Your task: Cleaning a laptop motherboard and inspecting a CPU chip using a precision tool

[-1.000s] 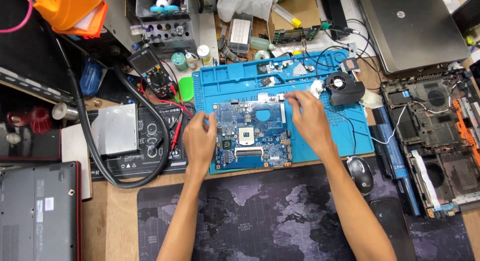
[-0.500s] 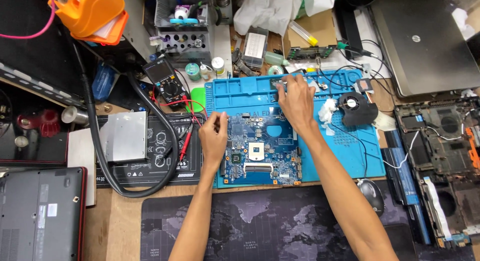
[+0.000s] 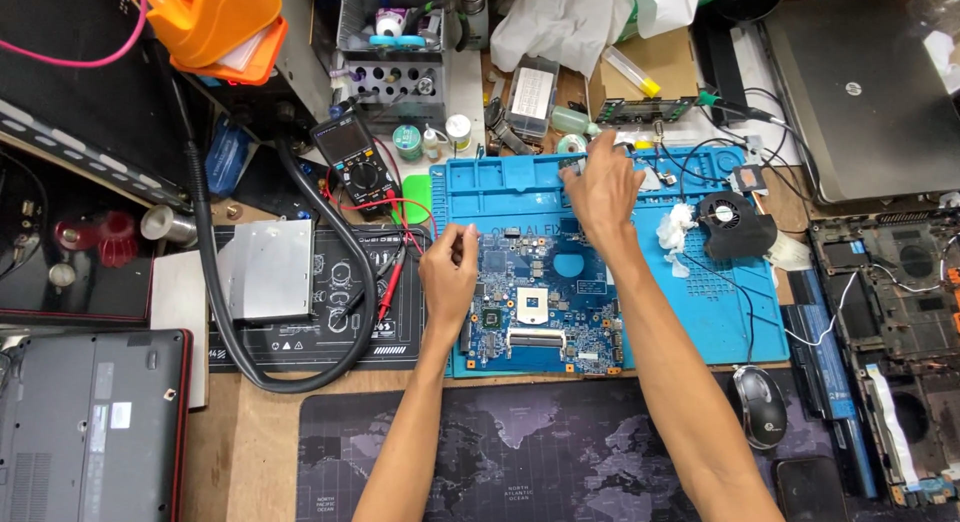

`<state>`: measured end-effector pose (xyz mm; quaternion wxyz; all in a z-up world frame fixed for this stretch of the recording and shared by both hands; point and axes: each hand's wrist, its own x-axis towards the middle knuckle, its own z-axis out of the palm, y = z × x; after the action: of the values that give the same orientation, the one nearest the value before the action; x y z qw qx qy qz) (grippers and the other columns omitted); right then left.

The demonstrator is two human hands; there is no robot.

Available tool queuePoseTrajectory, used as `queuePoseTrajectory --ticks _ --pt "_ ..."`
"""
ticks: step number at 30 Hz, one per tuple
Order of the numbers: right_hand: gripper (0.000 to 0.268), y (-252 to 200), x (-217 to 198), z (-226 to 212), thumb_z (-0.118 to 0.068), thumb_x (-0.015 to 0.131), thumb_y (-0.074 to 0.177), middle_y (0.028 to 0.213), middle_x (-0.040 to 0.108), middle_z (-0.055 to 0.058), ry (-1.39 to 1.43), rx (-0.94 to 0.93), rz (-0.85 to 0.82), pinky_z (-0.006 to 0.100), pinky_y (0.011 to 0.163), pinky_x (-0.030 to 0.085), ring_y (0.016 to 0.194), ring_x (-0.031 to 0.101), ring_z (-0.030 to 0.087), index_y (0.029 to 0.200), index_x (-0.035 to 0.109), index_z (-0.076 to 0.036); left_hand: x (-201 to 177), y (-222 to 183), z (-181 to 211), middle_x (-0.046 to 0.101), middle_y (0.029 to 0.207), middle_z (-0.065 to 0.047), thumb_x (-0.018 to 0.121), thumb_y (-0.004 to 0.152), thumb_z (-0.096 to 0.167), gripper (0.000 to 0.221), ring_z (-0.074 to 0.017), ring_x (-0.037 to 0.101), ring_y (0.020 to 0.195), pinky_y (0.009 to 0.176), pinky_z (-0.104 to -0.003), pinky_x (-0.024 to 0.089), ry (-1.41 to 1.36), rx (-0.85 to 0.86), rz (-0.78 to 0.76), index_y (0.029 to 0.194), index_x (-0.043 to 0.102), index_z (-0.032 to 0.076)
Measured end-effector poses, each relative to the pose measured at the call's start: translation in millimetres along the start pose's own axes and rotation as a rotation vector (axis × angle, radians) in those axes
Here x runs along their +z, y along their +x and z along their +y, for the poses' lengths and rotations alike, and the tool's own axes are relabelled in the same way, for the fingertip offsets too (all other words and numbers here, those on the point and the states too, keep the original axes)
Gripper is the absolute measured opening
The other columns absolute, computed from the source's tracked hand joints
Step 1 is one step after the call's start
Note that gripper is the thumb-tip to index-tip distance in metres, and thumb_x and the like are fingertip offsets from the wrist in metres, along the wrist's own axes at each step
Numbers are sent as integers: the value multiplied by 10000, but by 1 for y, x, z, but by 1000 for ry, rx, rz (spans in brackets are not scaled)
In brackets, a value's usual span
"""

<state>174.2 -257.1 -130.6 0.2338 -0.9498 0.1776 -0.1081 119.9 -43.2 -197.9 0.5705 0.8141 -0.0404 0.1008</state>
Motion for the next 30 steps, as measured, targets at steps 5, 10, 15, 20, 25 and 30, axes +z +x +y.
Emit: queuePoseTrajectory --ticks 5,10,15,20,25,30 --pt "258 12 12 13 -46 775 892 857 692 215 156 -8 -23 521 772 503 825 731 377 1081 627 47 0 0 -1 579 530 -26 551 1075 246 284 -151 511 475 498 -286 422 6 17 13 835 671 154" --pt "143 12 10 21 -36 717 927 796 709 184 370 -12 -53 421 688 538 733 715 265 1038 694 51 0 0 -2 582 534 -27 552 1072 253 285 -154 517 480 498 -292 422 5 14 9 837 675 149" --pt "133 -33 -4 3 -18 663 991 922 702 196 753 -151 -83 358 741 588 778 707 253 1122 661 3 -5 -1 11 624 591 -29 623 1031 267 207 -188 567 510 520 -324 458 -6 64 -15 865 704 174" --pt "306 -81 -10 -14 7 648 978 923 691 177 892 -138 -266 353 767 590 803 688 225 1280 600 4 -9 -1 22 641 652 -17 634 1028 309 188 -179 585 541 549 -322 477 -28 109 -42 911 729 196" --pt "286 -91 -1 -9 -36 684 975 924 712 124 926 -120 -281 290 769 608 810 712 161 1260 660 -47 -7 -1 14 628 716 29 649 1005 307 140 -137 597 569 563 -277 482 -36 137 -103 941 736 219" --pt "231 -96 9 -13 -24 644 1000 931 710 173 922 -115 -220 319 731 604 804 705 225 1228 685 -33 -11 -1 27 598 1026 -148 762 901 333 567 -254 637 676 590 -424 514 -25 247 -163 1378 576 90"
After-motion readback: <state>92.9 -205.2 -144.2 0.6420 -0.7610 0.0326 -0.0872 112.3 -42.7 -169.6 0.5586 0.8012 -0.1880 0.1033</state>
